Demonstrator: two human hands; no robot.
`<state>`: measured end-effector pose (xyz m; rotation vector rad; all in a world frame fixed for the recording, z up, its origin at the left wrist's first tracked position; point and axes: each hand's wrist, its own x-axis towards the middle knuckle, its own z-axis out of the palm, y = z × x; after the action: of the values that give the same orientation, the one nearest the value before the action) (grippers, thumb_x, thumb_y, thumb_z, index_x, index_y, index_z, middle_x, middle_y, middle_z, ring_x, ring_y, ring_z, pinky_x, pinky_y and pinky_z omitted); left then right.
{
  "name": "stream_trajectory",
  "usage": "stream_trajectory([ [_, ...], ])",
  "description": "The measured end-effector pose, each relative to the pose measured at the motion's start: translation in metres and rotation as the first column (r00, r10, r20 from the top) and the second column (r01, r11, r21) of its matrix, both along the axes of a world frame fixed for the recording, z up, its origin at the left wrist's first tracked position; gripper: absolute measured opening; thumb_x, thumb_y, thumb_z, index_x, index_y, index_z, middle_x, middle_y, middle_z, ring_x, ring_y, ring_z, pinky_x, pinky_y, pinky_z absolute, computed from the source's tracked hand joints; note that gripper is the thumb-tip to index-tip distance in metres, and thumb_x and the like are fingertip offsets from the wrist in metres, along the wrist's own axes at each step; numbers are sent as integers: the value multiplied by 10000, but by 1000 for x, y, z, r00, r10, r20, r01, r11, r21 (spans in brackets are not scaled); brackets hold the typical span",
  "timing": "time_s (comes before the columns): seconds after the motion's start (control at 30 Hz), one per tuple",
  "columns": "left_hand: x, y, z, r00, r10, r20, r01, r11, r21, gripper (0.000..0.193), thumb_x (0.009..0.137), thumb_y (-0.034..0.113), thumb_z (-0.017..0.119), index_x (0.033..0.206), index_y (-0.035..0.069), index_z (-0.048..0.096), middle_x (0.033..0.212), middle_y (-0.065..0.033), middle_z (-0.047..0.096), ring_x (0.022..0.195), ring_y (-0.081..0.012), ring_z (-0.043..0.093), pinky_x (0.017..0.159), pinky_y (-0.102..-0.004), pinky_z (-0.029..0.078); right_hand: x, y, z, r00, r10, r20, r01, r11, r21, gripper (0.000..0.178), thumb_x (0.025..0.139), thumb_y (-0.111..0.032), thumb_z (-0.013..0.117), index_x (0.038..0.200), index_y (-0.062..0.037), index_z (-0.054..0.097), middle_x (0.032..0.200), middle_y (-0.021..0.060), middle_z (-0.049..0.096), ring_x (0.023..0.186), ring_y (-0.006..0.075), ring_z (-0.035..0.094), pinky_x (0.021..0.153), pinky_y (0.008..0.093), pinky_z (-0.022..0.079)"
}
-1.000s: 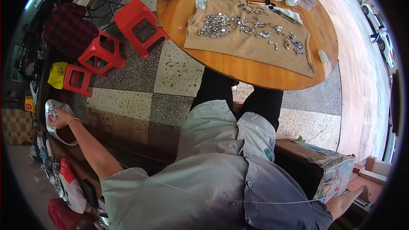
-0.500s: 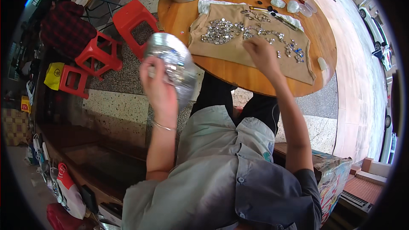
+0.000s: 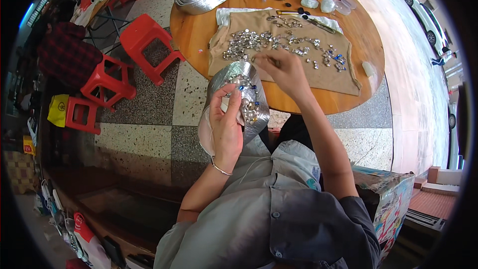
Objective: Decorating a silver shoe upper with small colorful ornaments and beads.
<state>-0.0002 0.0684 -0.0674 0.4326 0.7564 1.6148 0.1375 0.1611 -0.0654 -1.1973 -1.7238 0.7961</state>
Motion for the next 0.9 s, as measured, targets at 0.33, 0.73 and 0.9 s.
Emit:
stream_trajectory([
  [0.33,60,-50,27,977,-199,-82,201,979,23,131,884,137,513,923,22,562,881,-13,572,803,-67,519,711,-215,424,47,-122,55,999,4,-33,1,991,132,131,761,-41,615,887,-32,651,652,65,505,520,118,467,495,247,388],
  [0.73,81,-42,26,963,-271,-2,271,962,-28,147,880,176,529,912,36,564,885,-43,596,784,-59,532,708,-207,433,82,-133,39,983,-77,-166,110,973,201,125,770,-5,594,891,-26,619,786,69,525,644,96,477,539,208,376],
  [0.9,83,-45,20,963,-268,-21,268,963,8,140,881,167,528,912,35,563,881,-38,592,781,-62,534,694,-201,434,82,-139,43,978,-149,144,88,928,362,166,753,7,609,911,-42,631,736,66,498,613,141,478,539,228,389],
])
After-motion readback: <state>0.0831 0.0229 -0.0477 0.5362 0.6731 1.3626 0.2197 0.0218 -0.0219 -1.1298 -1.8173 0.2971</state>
